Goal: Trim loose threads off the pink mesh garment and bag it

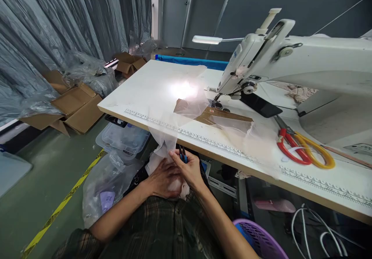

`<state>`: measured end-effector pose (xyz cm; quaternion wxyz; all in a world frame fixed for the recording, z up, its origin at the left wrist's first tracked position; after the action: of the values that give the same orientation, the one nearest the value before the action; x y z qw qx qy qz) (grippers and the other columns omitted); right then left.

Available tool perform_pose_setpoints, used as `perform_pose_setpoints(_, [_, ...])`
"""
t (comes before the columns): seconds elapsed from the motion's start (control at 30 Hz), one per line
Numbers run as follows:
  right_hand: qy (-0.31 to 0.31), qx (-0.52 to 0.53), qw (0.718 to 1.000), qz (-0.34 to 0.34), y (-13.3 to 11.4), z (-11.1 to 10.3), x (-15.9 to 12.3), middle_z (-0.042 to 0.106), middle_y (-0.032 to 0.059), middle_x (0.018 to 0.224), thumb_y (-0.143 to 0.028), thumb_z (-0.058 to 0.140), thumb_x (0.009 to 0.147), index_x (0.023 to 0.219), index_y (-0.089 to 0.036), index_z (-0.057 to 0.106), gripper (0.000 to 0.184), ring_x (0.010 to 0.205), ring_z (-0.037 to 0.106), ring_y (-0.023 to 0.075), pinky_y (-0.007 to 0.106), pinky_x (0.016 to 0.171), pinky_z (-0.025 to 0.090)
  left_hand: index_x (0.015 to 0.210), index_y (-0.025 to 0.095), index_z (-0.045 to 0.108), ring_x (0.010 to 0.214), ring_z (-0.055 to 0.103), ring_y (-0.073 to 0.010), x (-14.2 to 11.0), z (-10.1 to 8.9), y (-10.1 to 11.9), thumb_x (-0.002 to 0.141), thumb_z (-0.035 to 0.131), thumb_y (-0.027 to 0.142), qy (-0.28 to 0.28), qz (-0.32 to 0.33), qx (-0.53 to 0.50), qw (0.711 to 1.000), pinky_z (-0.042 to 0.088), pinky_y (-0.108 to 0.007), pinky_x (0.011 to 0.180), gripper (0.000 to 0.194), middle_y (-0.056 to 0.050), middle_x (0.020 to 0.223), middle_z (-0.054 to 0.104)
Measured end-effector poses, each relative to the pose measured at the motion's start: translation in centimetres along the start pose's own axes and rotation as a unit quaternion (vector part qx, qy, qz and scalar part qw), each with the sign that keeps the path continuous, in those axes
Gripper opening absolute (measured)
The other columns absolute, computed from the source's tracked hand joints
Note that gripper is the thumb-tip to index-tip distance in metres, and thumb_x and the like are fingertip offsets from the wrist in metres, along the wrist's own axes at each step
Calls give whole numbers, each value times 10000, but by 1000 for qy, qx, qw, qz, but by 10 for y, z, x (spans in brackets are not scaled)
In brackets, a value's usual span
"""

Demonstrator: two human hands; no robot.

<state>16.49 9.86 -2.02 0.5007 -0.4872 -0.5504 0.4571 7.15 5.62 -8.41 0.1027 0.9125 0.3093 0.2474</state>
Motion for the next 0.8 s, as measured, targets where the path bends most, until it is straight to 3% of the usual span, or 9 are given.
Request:
perform_pose_setpoints(0.1, [-4, 1, 998, -57, -13, -4, -9, 517, -4, 615, -390, 667, 766, 685, -160, 665, 243, 556, 473, 117, 245, 536, 414, 1077, 160, 632, 988, 630, -279, -8, -30, 8, 758, 596, 468, 184, 18, -14, 983, 517, -410, 848, 445, -111, 1062, 684])
perform_pose_setpoints(0.2, [-31, -3, 994, -109, -28, -9, -25, 511, 23, 711, -316, 650, 786, 635, -171, 620, 211, 629, 494, 130, 234, 526, 396, 804, 178, 611, 707, 608, -202, -27, -66, 6, 827, 522, 350, 352, -43, -21, 935, 496, -345, 630, 195, -46, 746, 635])
perform_pose_setpoints(0.3, [-77, 3, 990, -115, -36, -13, -41, 510, 42, 780, -296, 629, 797, 598, -173, 544, 249, 655, 486, 132, 224, 493, 361, 759, 186, 527, 711, 541, -196, -44, -102, -2, 878, 400, 264, 462, -115, -42, 878, 452, -350, 633, 191, -32, 718, 536])
perform_pose_setpoints(0.4, [-128, 18, 987, -99, -38, -15, -55, 483, 17, 703, -313, 612, 792, 582, -178, 469, 287, 567, 417, 105, 221, 462, 319, 831, 183, 546, 770, 522, -197, -50, -135, -4, 888, 361, 299, 556, -113, -68, 821, 437, -352, 662, 225, -50, 811, 548])
perform_pose_setpoints(0.47, [-171, 26, 982, -70, -37, -13, -63, 435, -16, 603, -339, 617, 781, 584, -184, 457, 298, 507, 365, 91, 219, 447, 303, 827, 179, 589, 775, 541, -199, -39, -147, 1, 880, 385, 310, 534, -81, -78, 838, 438, -356, 672, 248, -59, 821, 591])
perform_pose_setpoints(0.6, [-236, 57, 970, 3, -36, -14, -72, 472, -23, 564, -389, 612, 786, 618, -182, 497, 290, 464, 372, 83, 211, 434, 321, 853, 171, 624, 754, 594, -200, 0, -150, 25, 790, 530, 273, 370, 13, -81, 925, 454, -393, 715, 152, -67, 846, 654])
perform_pose_setpoints(0.7, [-209, 93, 972, 54, -32, -23, -70, 463, -36, 533, -424, 667, 738, 629, -182, 504, 312, 437, 380, 80, 204, 420, 329, 962, 174, 616, 865, 647, -234, 28, -144, 50, 700, 591, 264, 236, 122, -98, 959, 459, -445, 823, 278, -80, 943, 703])
perform_pose_setpoints(0.8, [-131, 160, 974, 93, -25, -37, -67, 456, -36, 541, -490, 718, 669, 661, -175, 552, 357, 455, 377, 85, 215, 445, 347, 1028, 190, 607, 981, 661, -225, 50, -134, 63, 732, 574, 226, 124, 176, -111, 970, 419, -456, 959, 299, -69, 1001, 731])
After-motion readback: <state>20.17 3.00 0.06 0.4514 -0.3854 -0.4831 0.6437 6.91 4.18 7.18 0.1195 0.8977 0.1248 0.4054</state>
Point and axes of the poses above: each hand's wrist, its own x-axis towards the middle knuckle, its own z-axis out of the palm, y = z × x, the point moved 5 cm from there along x, towards the middle knuckle
